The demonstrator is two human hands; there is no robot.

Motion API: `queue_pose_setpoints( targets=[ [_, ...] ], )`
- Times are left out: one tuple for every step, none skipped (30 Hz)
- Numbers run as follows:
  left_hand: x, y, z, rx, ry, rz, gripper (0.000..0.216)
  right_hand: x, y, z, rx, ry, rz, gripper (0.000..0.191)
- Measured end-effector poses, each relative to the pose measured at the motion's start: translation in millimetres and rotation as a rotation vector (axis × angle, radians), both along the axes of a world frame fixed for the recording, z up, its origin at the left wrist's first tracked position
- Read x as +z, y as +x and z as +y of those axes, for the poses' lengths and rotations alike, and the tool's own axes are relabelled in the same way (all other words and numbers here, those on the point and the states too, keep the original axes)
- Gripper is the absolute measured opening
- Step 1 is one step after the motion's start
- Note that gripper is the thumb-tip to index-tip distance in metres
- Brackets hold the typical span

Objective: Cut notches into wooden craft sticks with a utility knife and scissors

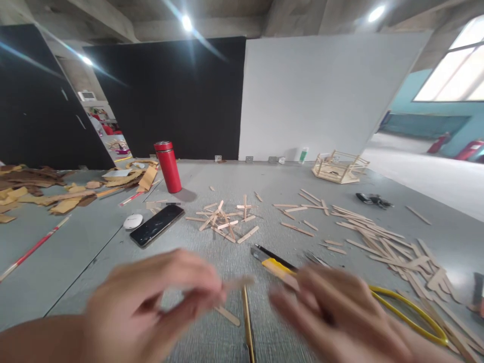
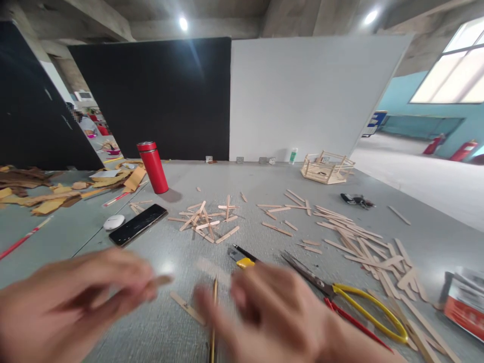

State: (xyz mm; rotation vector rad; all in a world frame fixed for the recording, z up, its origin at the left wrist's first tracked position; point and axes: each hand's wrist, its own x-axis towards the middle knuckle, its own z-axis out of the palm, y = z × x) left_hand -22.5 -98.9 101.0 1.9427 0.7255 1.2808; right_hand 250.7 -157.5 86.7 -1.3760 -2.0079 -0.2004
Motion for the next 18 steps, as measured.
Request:
queue_pose_setpoints(
  targets=[
    [4.9, 4.4, 7.7, -0.007, -0.022, 0.129, 0.007, -1.4, 10.8, 24.0, 0.029, -0.018, -0.036, 0.027],
    [6.2, 9.5, 16.4, -0.059, -0.052, 0.264, 0.01, -3.6, 20.6, 47.1, 0.088, -0.044, -0.091, 0.038],
    [3.8, 14.7, 25.4, -0.137, -0.12, 0.42, 0.013, -6.6, 28.6, 68.0, 0.088, -0.061, -0.123, 0.044],
    [-1.7, 19.5, 33.8, -0.222, -0.171, 0.568, 0.015, -10.1, 34.6, 85.5, 0.096, -0.089, -0.144, 0.042],
    [-9.5, 23.7, 41.0, -0.262, -0.188, 0.629, 0.015, -13.8, 38.4, 99.4, 0.12, -0.117, -0.169, 0.038],
    [-18.3, 26.8, 46.6, -0.297, -0.192, 0.67, 0.013, -17.5, 40.0, 109.5, 0.134, -0.14, -0.187, 0.034],
    [-26.8, 28.9, 50.4, -0.322, -0.188, 0.705, 0.012, -20.8, 39.8, 116.4, 0.15, -0.158, -0.199, 0.031],
    [-34.1, 30.0, 52.6, -0.341, -0.179, 0.732, 0.014, -23.8, 38.4, 120.8, 0.165, -0.172, -0.207, 0.031],
    [-39.5, 30.4, 53.2, -0.355, -0.164, 0.75, 0.015, -26.1, 36.3, 123.5, 0.176, -0.181, -0.208, 0.032],
    [-42.6, 30.2, 52.8, -0.367, -0.152, 0.763, 0.017, -28.1, 34.0, 125.1, 0.186, -0.188, -0.205, 0.035],
    [-43.6, 29.7, 51.8, -0.376, -0.141, 0.772, 0.02, -29.7, 32.0, 126.1, 0.196, -0.196, -0.199, 0.036],
    [-43.0, 29.2, 50.6, -0.38, -0.133, 0.778, 0.023, -31.2, 30.7, 126.9, 0.202, -0.203, -0.189, 0.036],
    [-41.5, 28.9, 49.5, -0.382, -0.13, 0.781, 0.026, -32.9, 30.3, 127.4, 0.204, -0.213, -0.175, 0.035],
    [-39.9, 28.8, 48.7, -0.379, -0.129, 0.783, 0.027, -34.7, 30.9, 127.9, 0.2, -0.225, -0.159, 0.034],
    [-38.9, 29.0, 48.3, -0.374, -0.13, 0.782, 0.028, -36.9, 32.2, 128.0, 0.189, -0.238, -0.14, 0.036],
    [-38.9, 29.5, 48.3, -0.368, -0.132, 0.778, 0.027, -39.0, 34.3, 127.8, 0.174, -0.255, -0.116, 0.039],
    [-40.0, 30.2, 48.7, -0.361, -0.136, 0.77, 0.025, -40.9, 36.7, 127.1, 0.153, -0.273, -0.089, 0.04],
    [-42.2, 31.1, 49.5, -0.345, -0.143, 0.756, 0.023, -42.1, 39.1, 125.9, 0.129, -0.294, -0.06, 0.037]
  ],
)
